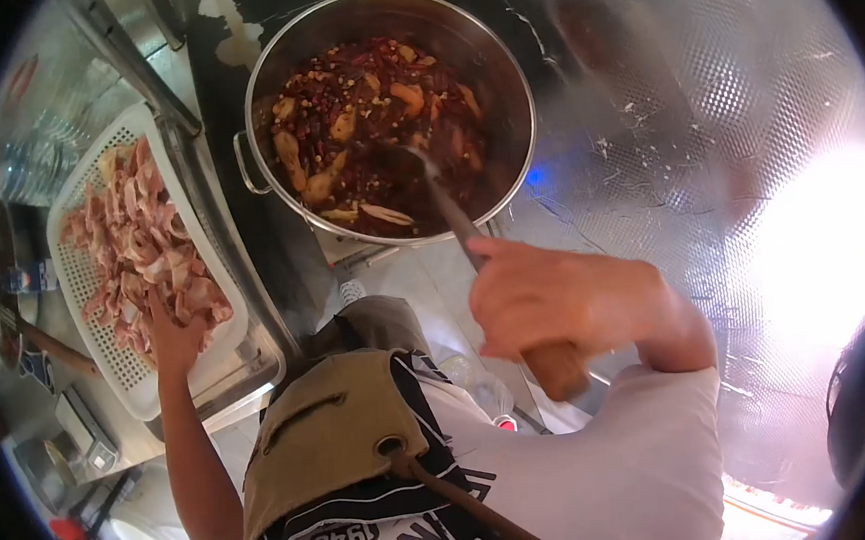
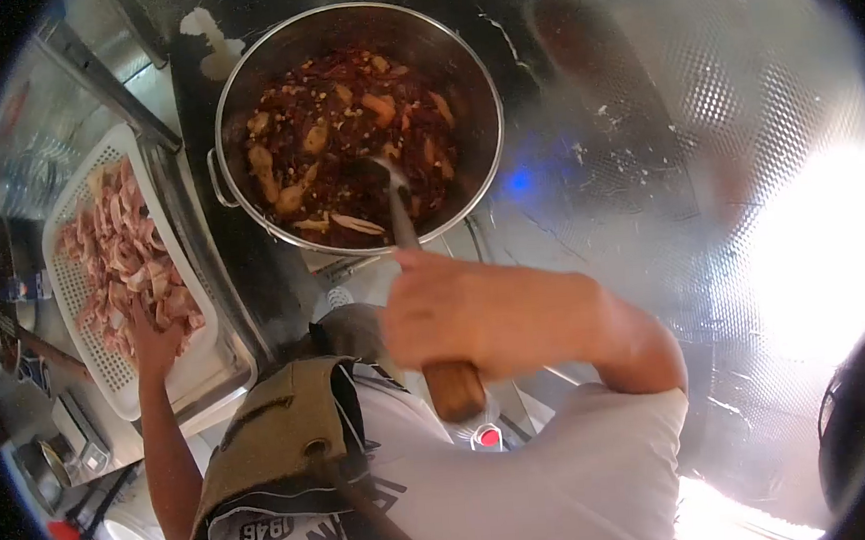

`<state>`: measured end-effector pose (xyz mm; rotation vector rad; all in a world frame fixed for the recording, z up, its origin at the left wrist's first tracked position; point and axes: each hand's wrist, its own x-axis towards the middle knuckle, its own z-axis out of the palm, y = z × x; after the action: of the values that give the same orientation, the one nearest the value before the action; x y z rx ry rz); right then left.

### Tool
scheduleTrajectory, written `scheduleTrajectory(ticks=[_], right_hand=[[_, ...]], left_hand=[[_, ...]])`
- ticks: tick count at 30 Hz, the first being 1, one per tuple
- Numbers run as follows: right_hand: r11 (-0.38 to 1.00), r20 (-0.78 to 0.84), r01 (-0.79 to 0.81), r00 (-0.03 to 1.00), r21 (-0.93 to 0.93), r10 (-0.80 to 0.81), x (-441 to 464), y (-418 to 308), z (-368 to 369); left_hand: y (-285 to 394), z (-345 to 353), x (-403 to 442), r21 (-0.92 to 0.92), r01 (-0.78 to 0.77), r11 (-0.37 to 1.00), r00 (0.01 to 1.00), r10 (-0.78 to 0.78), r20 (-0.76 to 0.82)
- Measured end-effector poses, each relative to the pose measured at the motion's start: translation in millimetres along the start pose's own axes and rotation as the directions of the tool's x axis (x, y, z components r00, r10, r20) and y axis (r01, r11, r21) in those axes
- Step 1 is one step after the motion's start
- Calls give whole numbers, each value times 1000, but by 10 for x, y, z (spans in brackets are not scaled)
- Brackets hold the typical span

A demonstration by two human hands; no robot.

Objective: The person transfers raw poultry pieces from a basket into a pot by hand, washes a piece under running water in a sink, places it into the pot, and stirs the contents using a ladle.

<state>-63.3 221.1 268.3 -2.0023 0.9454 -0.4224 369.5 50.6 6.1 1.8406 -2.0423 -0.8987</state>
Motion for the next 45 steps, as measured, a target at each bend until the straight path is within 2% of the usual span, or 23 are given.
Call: scheduleTrajectory(ticks=[2,3,5,7,10,12,15,17,20,24,25,29,32,33,35,36,38,39,41,43,45], right_hand=[[1000,63,14,998,-2,-14,-40,-233,-103],[998,91,27,996,-53,-22,-38,-337,-203],[998,-56,56,997,-3,-56,-127,-412,-301],[997,-229,67,972,49,-54,-202,-423,-319],[985,-458,80,889,150,-3,-261,-328,-242],[969,-540,98,841,227,41,-274,-220,-184],[943,-544,145,838,300,44,-266,-81,-135],[965,-527,59,846,254,87,-188,-42,-75],[978,-447,-23,887,206,115,-101,34,-10],[981,-192,-59,977,183,94,1,41,6],[991,-51,-45,997,125,52,38,-54,-71],[989,129,-8,991,-148,27,39,-495,-180],[987,-152,-10,988,-158,-14,-118,-365,-223],[987,-264,-16,964,-163,-28,-169,-279,-226],[976,-592,-85,804,-199,-51,-207,81,-165],[968,-757,-150,651,-200,-55,-252,300,-99],[999,-946,-32,325,-34,-21,-591,1044,61],[999,-989,21,143,43,39,-681,1271,169],[961,-962,149,-113,231,249,-697,1550,421],[925,-901,217,-244,310,359,-699,1740,660],[888,-822,267,-347,375,452,-739,1905,850]], left_hand=[[-76,9,11,136,-36,990,999,39,-20],[-92,6,9,141,-12,990,1000,14,-14],[-90,10,35,150,22,988,1000,-22,1],[-66,11,48,77,70,995,997,-73,40],[147,-78,-11,82,69,994,996,-72,45],[240,-117,-28,92,58,994,998,-62,34],[166,-70,-34,51,22,998,1000,-23,13],[88,-26,-6,5,-62,998,998,62,-15],[-4,-14,37,117,-48,992,999,49,-6],[68,-38,-15,155,57,986,998,-56,-8],[133,-62,-35,153,63,986,998,-63,-8],[92,-64,-29,26,35,999,999,-35,15],[8,-34,19,1,-8,1000,999,7,35],[-108,72,53,-21,-85,996,996,85,1],[-48,-3,29,53,-94,994,995,96,-30],[-28,-19,16,108,-49,993,998,53,-40],[-161,44,15,187,17,982,998,-5,-67],[-37,-61,-30,189,62,980,998,-55,-40],[194,-185,-91,196,142,970,990,-143,-8],[295,-251,-99,216,205,955,977,-211,7],[156,-215,-30,146,183,972,982,-189,27]])
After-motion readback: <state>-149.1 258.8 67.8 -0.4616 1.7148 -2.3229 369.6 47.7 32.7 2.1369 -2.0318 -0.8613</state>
